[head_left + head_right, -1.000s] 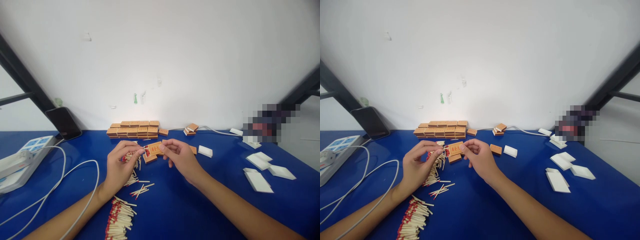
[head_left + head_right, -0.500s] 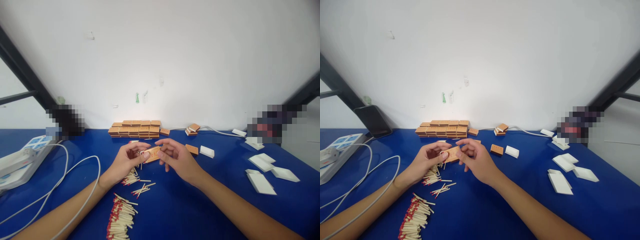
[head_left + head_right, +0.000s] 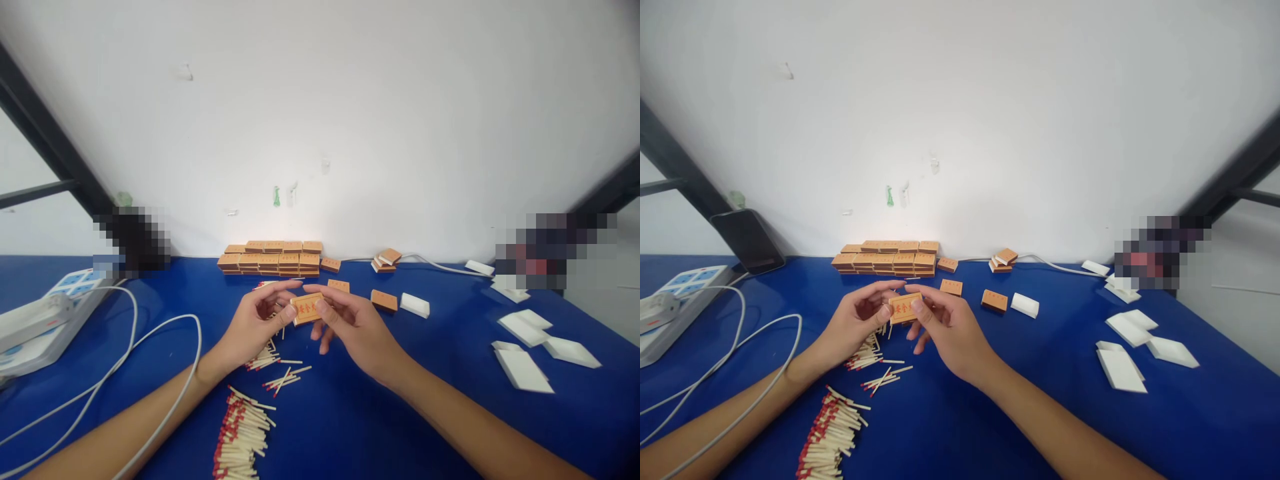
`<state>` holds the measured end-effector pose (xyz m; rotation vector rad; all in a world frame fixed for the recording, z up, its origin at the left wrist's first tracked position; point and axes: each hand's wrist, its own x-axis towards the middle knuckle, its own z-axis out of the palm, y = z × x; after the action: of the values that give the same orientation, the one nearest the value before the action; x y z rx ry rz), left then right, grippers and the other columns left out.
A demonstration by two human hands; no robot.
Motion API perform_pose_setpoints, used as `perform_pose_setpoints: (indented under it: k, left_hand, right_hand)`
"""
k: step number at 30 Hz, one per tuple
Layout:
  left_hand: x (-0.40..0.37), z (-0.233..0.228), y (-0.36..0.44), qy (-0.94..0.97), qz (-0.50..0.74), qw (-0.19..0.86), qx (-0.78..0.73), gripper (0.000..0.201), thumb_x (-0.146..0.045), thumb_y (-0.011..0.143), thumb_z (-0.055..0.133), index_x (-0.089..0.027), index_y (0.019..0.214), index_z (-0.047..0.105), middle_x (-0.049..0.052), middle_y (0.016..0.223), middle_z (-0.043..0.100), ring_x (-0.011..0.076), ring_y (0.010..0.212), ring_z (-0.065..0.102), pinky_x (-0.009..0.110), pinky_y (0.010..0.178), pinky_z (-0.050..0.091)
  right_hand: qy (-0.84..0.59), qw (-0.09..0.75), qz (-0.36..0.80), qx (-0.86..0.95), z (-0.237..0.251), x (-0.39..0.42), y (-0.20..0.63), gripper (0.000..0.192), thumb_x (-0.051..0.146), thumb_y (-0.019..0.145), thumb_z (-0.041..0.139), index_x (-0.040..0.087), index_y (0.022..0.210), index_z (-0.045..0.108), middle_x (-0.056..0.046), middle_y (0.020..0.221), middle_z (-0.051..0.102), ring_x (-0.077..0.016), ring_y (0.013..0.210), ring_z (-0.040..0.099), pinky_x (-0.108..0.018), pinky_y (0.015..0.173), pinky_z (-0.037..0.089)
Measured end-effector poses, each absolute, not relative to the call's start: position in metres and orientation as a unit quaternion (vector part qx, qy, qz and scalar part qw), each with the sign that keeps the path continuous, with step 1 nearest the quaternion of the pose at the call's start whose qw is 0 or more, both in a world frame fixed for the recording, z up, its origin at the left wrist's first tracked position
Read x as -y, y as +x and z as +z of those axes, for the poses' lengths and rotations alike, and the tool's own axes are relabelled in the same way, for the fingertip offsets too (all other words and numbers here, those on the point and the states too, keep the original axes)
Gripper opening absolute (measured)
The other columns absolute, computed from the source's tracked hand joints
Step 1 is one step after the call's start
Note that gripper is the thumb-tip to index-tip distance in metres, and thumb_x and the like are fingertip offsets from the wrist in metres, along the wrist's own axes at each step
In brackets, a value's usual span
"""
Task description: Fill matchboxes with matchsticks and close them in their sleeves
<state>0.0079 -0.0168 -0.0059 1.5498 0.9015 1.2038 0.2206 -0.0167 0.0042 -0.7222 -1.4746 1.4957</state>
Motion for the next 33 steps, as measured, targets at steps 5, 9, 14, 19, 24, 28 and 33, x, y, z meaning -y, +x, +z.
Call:
perform_pose_setpoints:
  k: [5, 9, 14, 19, 24, 28, 33]
  left_hand:
    - [0.019, -0.007, 0.011, 0.652, 0.479, 0.463, -0.361, 0.052, -0.048, 0.089, 0.080, -0.020, 0.132, 0.068, 0.007, 0.098, 0.074, 0.0187, 0.088, 0.068, 0.030, 0.082, 0.053]
    - [0.021, -0.007, 0.014, 0.650, 0.486, 0.459, -0.361, 0.053, -0.051, 0.089, 0.079, -0.020, 0.130, 0.068, 0.008, 0.099, 0.074, 0.0208, 0.092, 0.069, 0.032, 0.085, 0.054]
    - [0.024, -0.003, 0.020, 0.690, 0.500, 0.328, -0.406, 0.048, -0.048, 0.095, 0.072, -0.022, 0.134, 0.065, 0.007, 0.103, 0.074, 0.0196, 0.089, 0.069, 0.034, 0.083, 0.054]
    - [0.028, 0.007, 0.022, 0.797, 0.460, 0.104, -0.376, 0.042, -0.039, 0.090, 0.081, -0.023, 0.127, 0.069, 0.007, 0.112, 0.074, 0.0215, 0.101, 0.067, 0.036, 0.091, 0.053]
    - [0.010, 0.018, 0.008, 0.791, 0.449, 0.031, -0.414, 0.040, -0.041, 0.095, 0.074, -0.023, 0.130, 0.068, 0.009, 0.119, 0.073, 0.0234, 0.109, 0.067, 0.037, 0.097, 0.053]
    - [-0.028, 0.015, -0.026, 0.677, 0.449, -0.009, -0.583, 0.043, -0.047, 0.098, 0.063, -0.021, 0.131, 0.068, 0.010, 0.123, 0.073, 0.0248, 0.109, 0.069, 0.037, 0.099, 0.053]
    - [-0.067, 0.005, -0.070, 0.595, 0.433, -0.055, -0.674, 0.047, -0.041, 0.095, 0.058, -0.008, 0.128, 0.069, 0.019, 0.116, 0.073, 0.0344, 0.113, 0.067, 0.047, 0.105, 0.049]
  right_hand:
    - [-0.266, 0.432, 0.620, 0.599, 0.008, 0.021, 0.219, 0.043, 0.048, 0.098, 0.067, 0.025, 0.134, 0.071, 0.000, 0.074, 0.068, -0.0129, 0.060, 0.066, -0.027, 0.053, 0.060]
    - [-0.263, 0.432, 0.628, 0.591, 0.012, 0.024, 0.219, 0.044, 0.049, 0.099, 0.066, 0.025, 0.135, 0.069, 0.001, 0.070, 0.067, -0.0118, 0.054, 0.065, -0.027, 0.052, 0.059]
    - [-0.303, 0.461, 0.603, 0.577, 0.005, 0.016, 0.220, 0.047, 0.056, 0.092, 0.071, 0.019, 0.122, 0.067, -0.001, 0.076, 0.070, -0.0137, 0.055, 0.066, -0.025, 0.043, 0.054]
    - [-0.348, 0.479, 0.559, 0.580, 0.004, 0.010, 0.222, 0.056, 0.061, 0.087, 0.073, 0.017, 0.120, 0.061, 0.001, 0.069, 0.069, -0.0144, 0.051, 0.064, -0.023, 0.040, 0.049]
    - [-0.349, 0.490, 0.539, 0.589, 0.012, 0.008, 0.227, 0.059, 0.062, 0.090, 0.068, 0.018, 0.128, 0.056, -0.003, 0.081, 0.074, -0.0152, 0.056, 0.066, -0.025, 0.043, 0.051]
    - [-0.370, 0.512, 0.493, 0.599, 0.008, -0.002, 0.233, 0.051, 0.062, 0.092, 0.066, 0.019, 0.119, 0.060, -0.002, 0.080, 0.071, -0.0137, 0.056, 0.063, -0.024, 0.043, 0.049]
    - [-0.380, 0.523, 0.473, 0.599, -0.002, -0.015, 0.237, 0.048, 0.063, 0.092, 0.064, 0.020, 0.113, 0.061, 0.000, 0.075, 0.068, -0.0128, 0.054, 0.061, -0.023, 0.041, 0.047]
